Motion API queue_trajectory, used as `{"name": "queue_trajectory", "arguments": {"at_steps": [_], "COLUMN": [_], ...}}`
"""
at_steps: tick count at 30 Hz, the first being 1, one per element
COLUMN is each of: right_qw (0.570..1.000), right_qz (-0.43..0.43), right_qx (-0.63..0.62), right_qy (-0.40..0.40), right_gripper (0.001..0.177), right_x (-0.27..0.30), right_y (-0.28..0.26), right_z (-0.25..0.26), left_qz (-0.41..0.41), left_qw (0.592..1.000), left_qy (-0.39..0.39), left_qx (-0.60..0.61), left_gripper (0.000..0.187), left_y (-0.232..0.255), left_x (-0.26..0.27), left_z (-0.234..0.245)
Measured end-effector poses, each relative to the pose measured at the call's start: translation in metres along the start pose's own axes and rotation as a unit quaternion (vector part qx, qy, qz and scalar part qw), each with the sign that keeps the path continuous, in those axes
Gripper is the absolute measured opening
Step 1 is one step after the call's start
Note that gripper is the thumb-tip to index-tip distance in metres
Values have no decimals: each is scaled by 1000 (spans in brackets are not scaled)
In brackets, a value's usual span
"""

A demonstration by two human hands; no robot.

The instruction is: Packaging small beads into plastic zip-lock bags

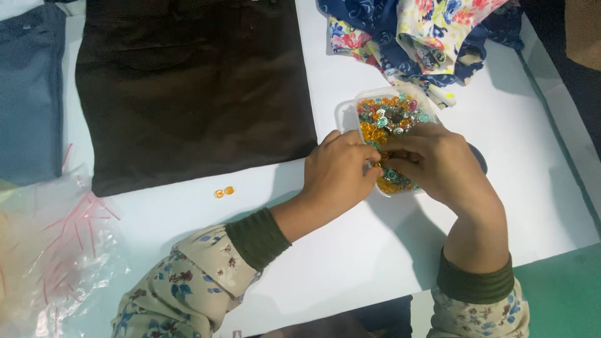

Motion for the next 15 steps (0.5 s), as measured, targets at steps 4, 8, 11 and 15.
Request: {"name": "queue_trajectory", "arguments": {"at_steps": [4, 8, 11, 15], "right_qw": [1000, 1000, 1000, 999], "right_qz": [-14, -10, -15, -11], "right_qx": [4, 1, 6, -32], "right_qy": [-13, -16, -11, 32], "right_gripper": [21, 18, 17, 28], "right_x": [0, -1, -1, 3], "right_y": [-3, -2, -1, -5], "right_z": [0, -2, -3, 6], "left_qz": [3, -24, -73, -146], "left_qw": [1000, 1000, 996, 980], "left_qy": [-14, 13, 49, 126], "left_qx": [7, -1, -9, -55], "left_gripper": [14, 11, 10, 13], "left_y": [-1, -5, -4, 5], "left_x": [0, 1, 3, 9], "left_z": [-1, -6, -9, 8]}}
Point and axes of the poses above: each hand's wrist, its own x-axis away from the middle knuckle, its own z-axis out of the back of the hand, y = z × x, the point moved 3 cm from there along -x, towards the middle knuckle, and after that the axes turned 15 degrees about -z, right-handed, at the moved point
